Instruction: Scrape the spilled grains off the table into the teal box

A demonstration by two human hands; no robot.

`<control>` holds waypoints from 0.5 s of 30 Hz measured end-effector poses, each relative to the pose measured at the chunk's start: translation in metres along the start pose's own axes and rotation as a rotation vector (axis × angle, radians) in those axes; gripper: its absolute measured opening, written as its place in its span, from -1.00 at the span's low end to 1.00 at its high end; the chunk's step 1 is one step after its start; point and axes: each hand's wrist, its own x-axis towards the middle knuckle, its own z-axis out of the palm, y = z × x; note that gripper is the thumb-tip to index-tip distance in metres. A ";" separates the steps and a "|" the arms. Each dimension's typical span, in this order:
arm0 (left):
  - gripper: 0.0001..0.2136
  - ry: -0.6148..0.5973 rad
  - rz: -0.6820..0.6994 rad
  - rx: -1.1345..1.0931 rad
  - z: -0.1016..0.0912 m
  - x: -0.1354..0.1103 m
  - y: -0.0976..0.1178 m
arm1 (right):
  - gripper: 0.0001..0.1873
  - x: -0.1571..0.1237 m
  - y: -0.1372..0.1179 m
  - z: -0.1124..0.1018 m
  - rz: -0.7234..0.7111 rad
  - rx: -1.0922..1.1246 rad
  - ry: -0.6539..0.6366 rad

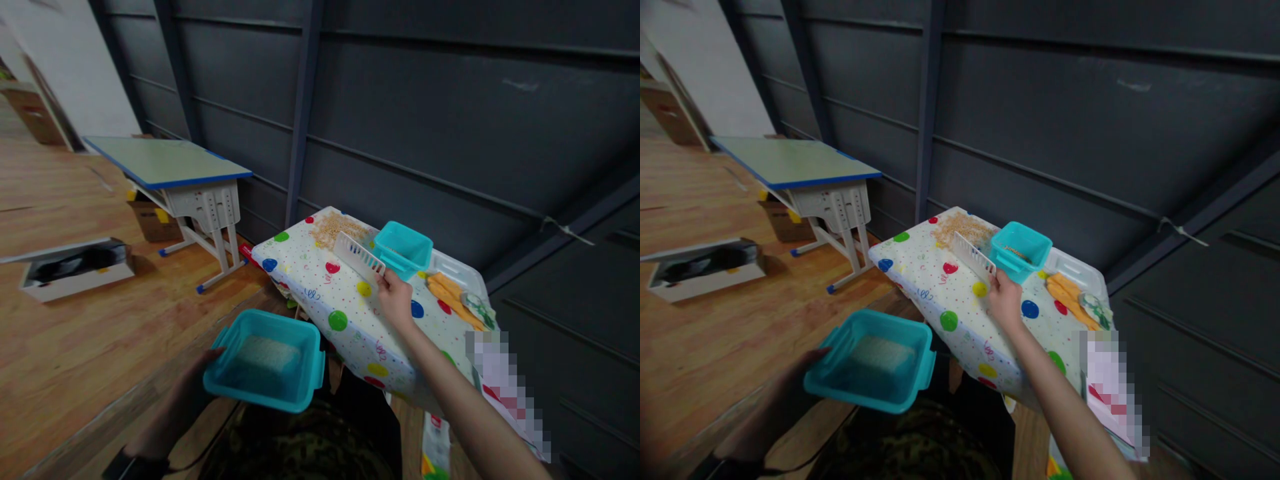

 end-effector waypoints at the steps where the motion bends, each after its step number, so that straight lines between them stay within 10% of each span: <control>1: -0.78 0.005 0.010 0.013 -0.001 0.001 0.000 | -0.72 0.001 0.001 0.000 0.005 0.006 0.004; 15: -0.79 0.042 0.054 0.010 0.001 -0.003 -0.005 | -0.65 0.003 -0.004 0.004 0.002 0.110 -0.045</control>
